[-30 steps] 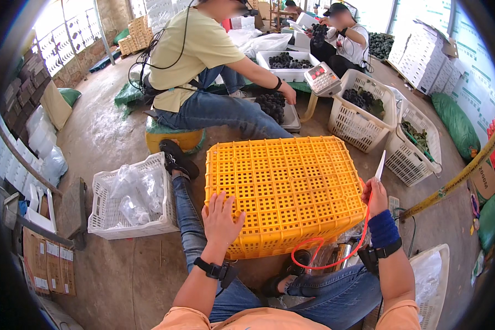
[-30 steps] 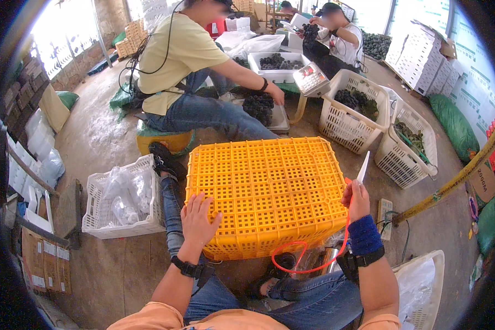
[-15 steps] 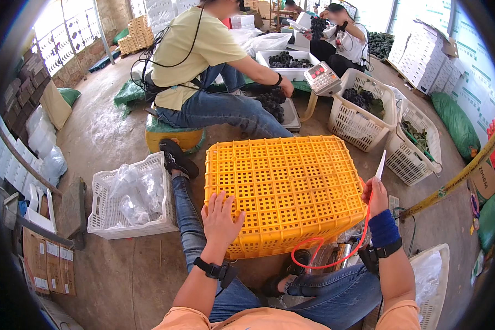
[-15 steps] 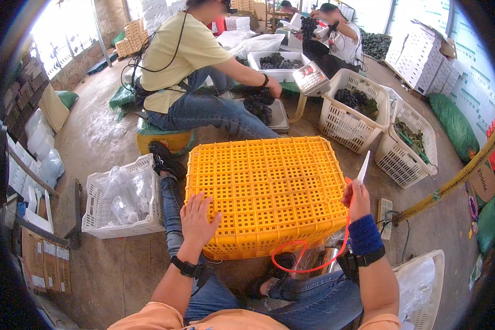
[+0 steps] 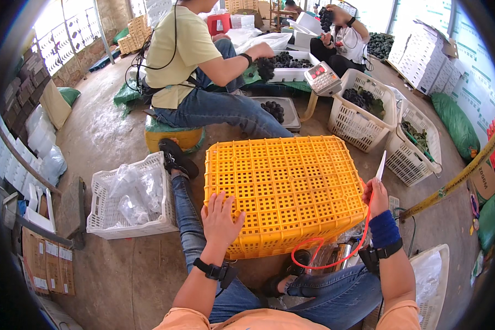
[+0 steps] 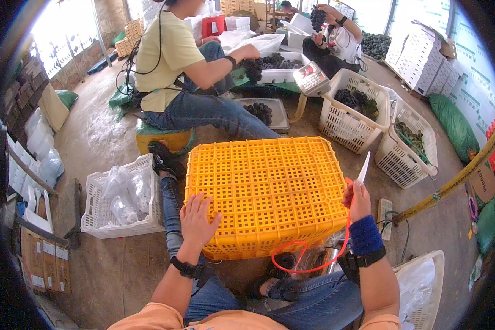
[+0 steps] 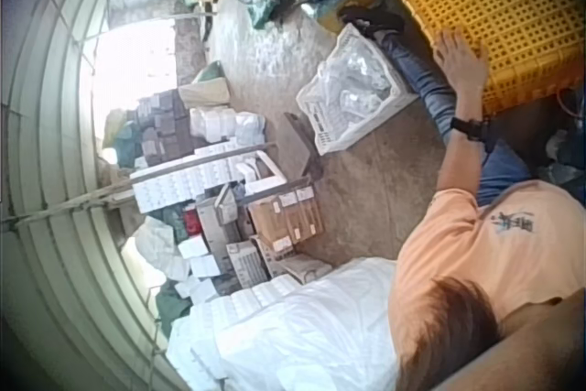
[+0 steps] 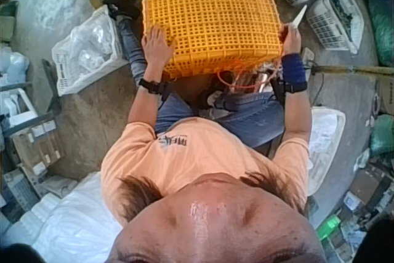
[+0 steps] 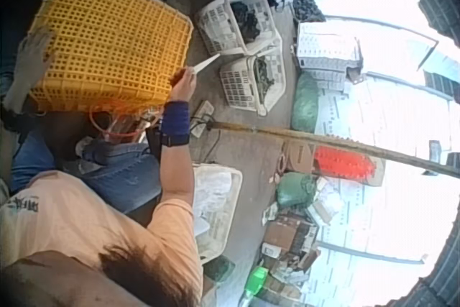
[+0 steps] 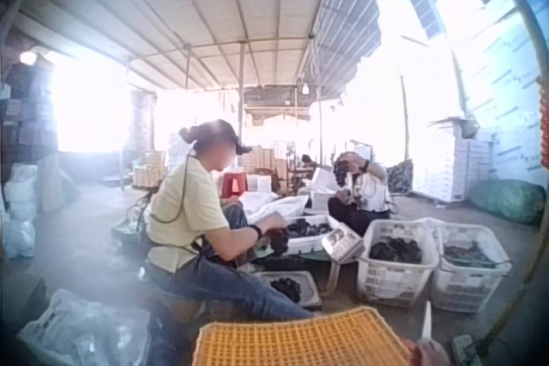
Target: The person picks up a plastic bag, places it on a yellow crate, and uses a handheld sealing device to seal the bag. The person then places the sealed bag into a white basket. Coworkers nearby sort and weigh grapes.
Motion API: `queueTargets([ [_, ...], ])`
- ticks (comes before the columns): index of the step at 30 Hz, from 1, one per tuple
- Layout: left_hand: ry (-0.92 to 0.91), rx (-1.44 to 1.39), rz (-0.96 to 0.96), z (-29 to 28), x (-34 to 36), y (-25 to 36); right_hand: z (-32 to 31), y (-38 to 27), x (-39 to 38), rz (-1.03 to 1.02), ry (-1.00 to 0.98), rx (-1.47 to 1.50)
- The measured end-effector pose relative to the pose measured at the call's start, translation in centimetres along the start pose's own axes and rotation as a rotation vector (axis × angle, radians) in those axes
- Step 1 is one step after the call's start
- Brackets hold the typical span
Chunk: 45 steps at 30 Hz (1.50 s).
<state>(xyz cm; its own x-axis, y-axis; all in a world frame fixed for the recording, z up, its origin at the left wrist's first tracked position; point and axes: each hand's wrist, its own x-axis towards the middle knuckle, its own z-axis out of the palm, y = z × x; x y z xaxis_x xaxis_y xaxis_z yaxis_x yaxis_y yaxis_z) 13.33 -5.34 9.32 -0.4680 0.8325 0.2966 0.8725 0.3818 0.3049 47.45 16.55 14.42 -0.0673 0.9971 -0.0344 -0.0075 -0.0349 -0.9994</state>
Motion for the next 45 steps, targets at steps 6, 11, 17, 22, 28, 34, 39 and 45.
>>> queueTargets([
  [6,0.021,-0.013,0.003,0.1,-0.1,-0.2,0.0,-0.1,-0.3,-0.009,-0.013,-0.033],
  [11,0.007,-0.029,-0.007,0.1,-0.1,0.0,0.0,0.0,-0.1,0.004,-0.031,-0.015],
  [17,0.014,-0.032,-0.002,-0.2,-0.1,0.1,0.1,0.2,-0.3,0.015,-0.032,-0.032],
  [22,0.051,-0.031,0.021,0.1,-0.2,-0.2,0.1,0.4,-0.3,0.006,-0.046,-0.033],
  [28,0.058,-0.039,0.027,0.1,-0.2,-0.1,-0.5,1.6,0.2,0.019,-0.052,-0.044],
  [34,0.052,-0.019,0.015,0.3,-0.2,-0.3,-0.2,1.2,0.0,0.006,-0.031,-0.042],
  [39,0.047,-0.027,0.020,0.2,-0.2,-0.2,-0.3,1.1,-0.1,0.007,-0.029,-0.035],
  [45,0.056,-0.032,0.018,0.4,-0.3,-0.3,-0.3,0.6,-0.4,-0.006,-0.041,-0.031],
])
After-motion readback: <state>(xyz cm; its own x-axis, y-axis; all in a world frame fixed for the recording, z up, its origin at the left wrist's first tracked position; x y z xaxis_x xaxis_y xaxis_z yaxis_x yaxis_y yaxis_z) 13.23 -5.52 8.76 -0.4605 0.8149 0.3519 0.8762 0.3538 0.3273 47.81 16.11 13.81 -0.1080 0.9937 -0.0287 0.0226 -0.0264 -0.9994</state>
